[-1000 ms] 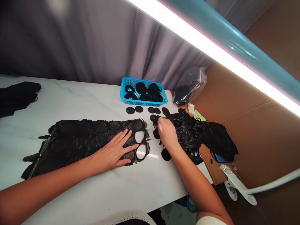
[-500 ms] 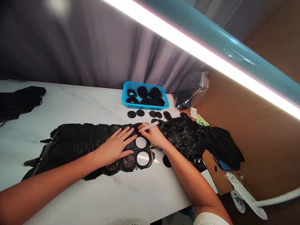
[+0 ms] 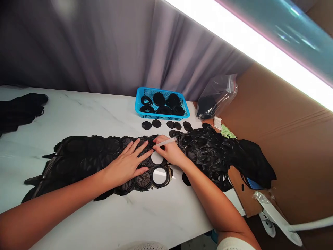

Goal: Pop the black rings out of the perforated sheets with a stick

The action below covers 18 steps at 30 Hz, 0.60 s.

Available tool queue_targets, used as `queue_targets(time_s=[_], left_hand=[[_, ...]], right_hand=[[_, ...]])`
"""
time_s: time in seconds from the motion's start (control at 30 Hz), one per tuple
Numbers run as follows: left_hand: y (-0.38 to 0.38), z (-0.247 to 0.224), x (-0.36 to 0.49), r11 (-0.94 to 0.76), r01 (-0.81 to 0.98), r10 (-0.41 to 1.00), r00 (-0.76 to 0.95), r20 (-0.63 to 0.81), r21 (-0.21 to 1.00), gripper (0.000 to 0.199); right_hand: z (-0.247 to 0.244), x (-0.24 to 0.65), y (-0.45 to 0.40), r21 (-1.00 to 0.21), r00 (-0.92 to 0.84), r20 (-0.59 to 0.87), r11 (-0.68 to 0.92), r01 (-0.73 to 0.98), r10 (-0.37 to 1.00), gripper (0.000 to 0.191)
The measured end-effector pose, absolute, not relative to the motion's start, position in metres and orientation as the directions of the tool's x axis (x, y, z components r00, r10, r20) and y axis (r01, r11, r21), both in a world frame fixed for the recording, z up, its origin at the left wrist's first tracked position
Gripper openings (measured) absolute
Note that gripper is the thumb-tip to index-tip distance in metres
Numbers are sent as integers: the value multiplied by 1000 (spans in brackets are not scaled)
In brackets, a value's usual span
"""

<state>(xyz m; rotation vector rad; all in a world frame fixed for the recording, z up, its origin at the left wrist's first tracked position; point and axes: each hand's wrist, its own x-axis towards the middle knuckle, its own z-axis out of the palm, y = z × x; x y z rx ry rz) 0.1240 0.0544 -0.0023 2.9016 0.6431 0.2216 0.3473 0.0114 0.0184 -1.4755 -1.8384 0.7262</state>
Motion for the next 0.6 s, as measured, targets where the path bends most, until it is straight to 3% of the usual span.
queue_targets(time_s=[0.1,0.2,0.6], left_hand=[[54,0,125,-892,412,433,897,91,186,65],[53,0,125,-889,423,441,893,85,176,64],[53,0,125,-890,430,443,894,67,153,64]], right_hand=[[14,345,10,-731,-94,191,205,650,977,17],[12,348,12,-773,-58,164,165,613,985,17],[17,354,18,-825,-115,117,161,542,986,19]])
